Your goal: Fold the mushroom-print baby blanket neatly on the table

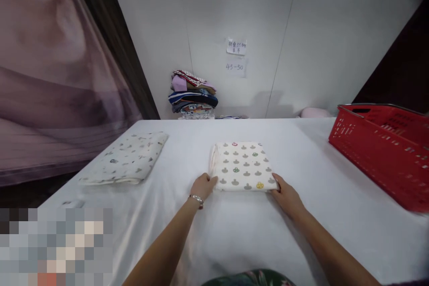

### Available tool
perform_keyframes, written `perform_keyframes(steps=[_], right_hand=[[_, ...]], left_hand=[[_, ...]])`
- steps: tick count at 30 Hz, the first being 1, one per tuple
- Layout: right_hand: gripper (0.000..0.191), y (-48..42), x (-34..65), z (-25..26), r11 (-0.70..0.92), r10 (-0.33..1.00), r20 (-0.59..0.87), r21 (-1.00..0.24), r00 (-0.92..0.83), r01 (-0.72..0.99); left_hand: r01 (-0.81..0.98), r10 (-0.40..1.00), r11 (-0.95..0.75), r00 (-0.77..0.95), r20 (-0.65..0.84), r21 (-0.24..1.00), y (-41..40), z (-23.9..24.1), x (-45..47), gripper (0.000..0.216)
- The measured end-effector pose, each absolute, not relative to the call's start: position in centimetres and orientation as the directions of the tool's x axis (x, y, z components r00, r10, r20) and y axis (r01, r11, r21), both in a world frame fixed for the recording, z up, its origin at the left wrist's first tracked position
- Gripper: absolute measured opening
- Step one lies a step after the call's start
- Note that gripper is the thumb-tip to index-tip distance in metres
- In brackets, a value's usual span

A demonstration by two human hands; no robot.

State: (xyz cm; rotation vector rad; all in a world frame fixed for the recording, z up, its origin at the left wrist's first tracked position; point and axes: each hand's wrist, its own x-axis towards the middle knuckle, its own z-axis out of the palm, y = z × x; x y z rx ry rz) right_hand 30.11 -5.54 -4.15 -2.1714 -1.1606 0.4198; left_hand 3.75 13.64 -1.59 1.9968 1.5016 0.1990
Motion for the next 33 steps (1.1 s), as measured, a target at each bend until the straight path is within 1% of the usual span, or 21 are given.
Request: perform_keyframes(steps=[3, 6, 8, 10, 12, 15, 17, 19, 21, 23, 25, 28, 31, 33], right_hand=[[0.065, -5.0, 31.9, -3.4, -0.352, 0.855, -0.08, -0.815, 0.512, 0.461], [0.064, -2.5, 33.8, -2.4, -0.32, 0.84, -0.115, -0.894, 0.531, 0.313], [0.064, 0.3, 34.8, -1.7, -0.341, 0.806, -0.137, -0.903, 0.576, 0.263], [0.069, 3.5, 35.5, -1.3, -0.408, 0.776, -0.198, -0.882, 0.599, 0.236], [0.075, 6.6, 36.0, -1.1, -0.469, 0.747, -0.255, -0.857, 0.614, 0.215], [0.078, 9.9, 36.9, -1.2, -0.491, 0.719, -0.274, -0.85, 0.638, 0.189], [0.076, 11.1, 37.3, -1.3, -0.489, 0.712, -0.268, -0.853, 0.649, 0.184], [0.069, 11.7, 37.7, -1.3, -0.478, 0.726, -0.289, -0.864, 0.623, 0.156], [0.058, 11.8, 37.8, -1.3, -0.457, 0.768, -0.365, -0.888, 0.527, 0.051], [0.047, 11.7, 37.9, -1.1, -0.417, 0.814, -0.422, -0.903, 0.398, -0.105], [0.044, 11.5, 38.0, -1.1, -0.349, 0.852, -0.402, -0.914, 0.336, -0.208], [0.047, 11.2, 38.1, -1.0, -0.205, 0.906, -0.268, -0.955, 0.329, -0.214], [0.05, 10.7, 38.3, -0.7, -0.109, 0.94, -0.161, -0.978, 0.301, -0.18], [0.053, 10.2, 38.4, -0.4, -0.073, 0.946, -0.119, -0.984, 0.302, -0.16]], left_hand=[[0.794, 0.898, -0.132, 0.349, -0.267, 0.593, 14.7, -0.7, 3.8, 0.038], [0.766, 0.921, -0.119, 0.324, -0.219, 0.632, 16.7, 0.6, 5.2, 0.056], [0.764, 0.931, -0.101, 0.299, -0.212, 0.637, 18.2, 1.4, 6.8, 0.066], [0.762, 0.934, -0.038, 0.258, -0.248, 0.647, 19.8, 1.8, 8.7, 0.073], [0.748, 0.929, 0.041, 0.216, -0.3, 0.663, 21.3, 1.8, 10.4, 0.078], [0.719, 0.919, 0.112, 0.188, -0.348, 0.686, 23.2, 1.2, 12.0, 0.082], [0.697, 0.908, 0.152, 0.182, -0.378, 0.7, 24.2, 0.8, 12.4, 0.083], [0.657, 0.884, 0.206, 0.192, -0.426, 0.725, 24.9, 0.4, 12.5, 0.078], [0.599, 0.847, 0.261, 0.235, -0.478, 0.757, 25.4, 0.2, 12.3, 0.067], [0.533, 0.806, 0.304, 0.298, -0.512, 0.789, 25.7, 0.2, 12.2, 0.054], [0.478, 0.777, 0.331, 0.352, -0.522, 0.814, 25.8, 0.3, 12.1, 0.043], [0.432, 0.765, 0.336, 0.394, -0.51, 0.837, 26.2, 0.4, 12.0, 0.035], [0.384, 0.775, 0.312, 0.427, -0.466, 0.869, 26.3, 0.0, 11.6, 0.041], [0.261, 0.807, 0.28, 0.457, -0.374, 0.924, 25.9, -0.4, 11.2, 0.053]])
